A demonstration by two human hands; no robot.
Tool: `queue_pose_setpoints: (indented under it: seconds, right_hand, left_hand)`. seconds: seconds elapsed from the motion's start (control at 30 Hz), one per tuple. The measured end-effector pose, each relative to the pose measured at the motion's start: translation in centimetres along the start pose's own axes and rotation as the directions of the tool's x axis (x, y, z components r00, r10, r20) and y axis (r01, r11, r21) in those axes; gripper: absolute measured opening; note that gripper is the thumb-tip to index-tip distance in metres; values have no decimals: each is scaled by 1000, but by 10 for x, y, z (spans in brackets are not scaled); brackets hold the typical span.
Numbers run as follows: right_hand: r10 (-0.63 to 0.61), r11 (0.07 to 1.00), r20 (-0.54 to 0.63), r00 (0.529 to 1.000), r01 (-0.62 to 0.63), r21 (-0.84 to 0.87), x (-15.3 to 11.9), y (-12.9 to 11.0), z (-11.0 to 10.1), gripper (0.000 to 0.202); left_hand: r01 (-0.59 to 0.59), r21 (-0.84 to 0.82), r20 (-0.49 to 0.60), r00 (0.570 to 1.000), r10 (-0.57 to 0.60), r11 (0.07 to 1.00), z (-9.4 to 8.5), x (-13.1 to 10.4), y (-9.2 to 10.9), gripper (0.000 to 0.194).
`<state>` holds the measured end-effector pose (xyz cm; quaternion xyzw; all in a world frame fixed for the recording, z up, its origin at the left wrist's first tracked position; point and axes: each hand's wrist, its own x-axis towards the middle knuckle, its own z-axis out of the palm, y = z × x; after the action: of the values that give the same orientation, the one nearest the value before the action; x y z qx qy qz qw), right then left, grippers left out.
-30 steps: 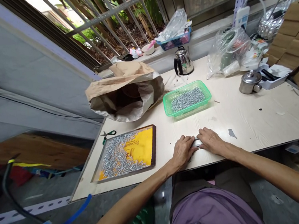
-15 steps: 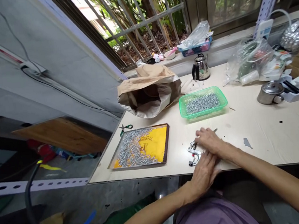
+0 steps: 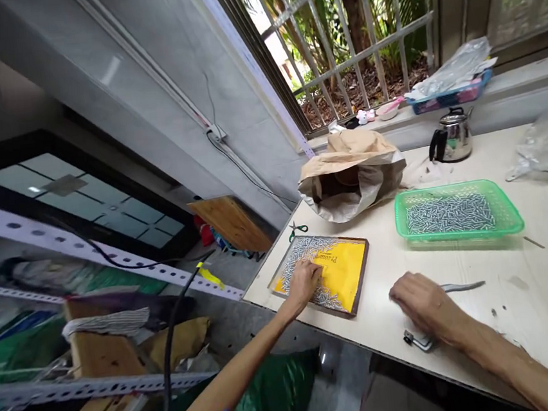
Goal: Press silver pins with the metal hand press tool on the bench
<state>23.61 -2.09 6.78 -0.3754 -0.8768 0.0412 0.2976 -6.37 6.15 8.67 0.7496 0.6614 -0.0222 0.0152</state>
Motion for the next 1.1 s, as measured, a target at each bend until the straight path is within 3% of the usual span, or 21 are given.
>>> queue_pose_setpoints:
  seconds: [0.1,0.17,0.23,0.33,0.47,0.53,0.6,0.73,0.83,0.93,1.1]
  right_hand:
    - [176,980,-210,962,-191,-51,13,30,-47,25]
    - [285,917,-237,929,-336,-215,13,53,-68,32]
    - [368,856,-231,901,-425,-294,3,65,-73,40]
    - [406,892,-117,906,-421,-166,-26,53,-56,38]
    - [431,898,135,892,-439,38,-72,5,-19,29]
    - [455,880,207,866,-473,44,-87,-13,-6,26]
    - [493,864,205,845,-504,1,-95,-22,1,24]
    - [539,841,186,821,-534,-81,-98,-25,2,23]
    - [517,856,210,830,-509,-93,-95,-27,-3,23]
    - [501,865,218,838,-489,-110,-94,-31,-5,22]
    - [495,868,190,848,-476,-138,-99,-35,0,22]
  left_hand:
    - [98,50,94,990,-103,994,1,5,-7,23]
    - [142,64,110,983,-148,988,6,5,-5,25]
    - [188,68,130,972,-196,980,11,7,-2,26]
    - [246,55,165,954,-252,968,15,12,-2,25]
    - [276,45,212,937,-279,960,13,18,-7,24]
    - [277,53,233,931,-282,959,7,21,-7,26]
    - [262,52,228,936,-267,964,-1,20,-1,26]
    - [136,-58,197,973,-122,989,-13,3,33,18]
    - [71,-449,305,949,78,891,-5,-22,76,17]
    - [185,-696,420,888,185,694,14,-48,114,18]
    - [335,-702,541,825,164,629,45,-65,138,26]
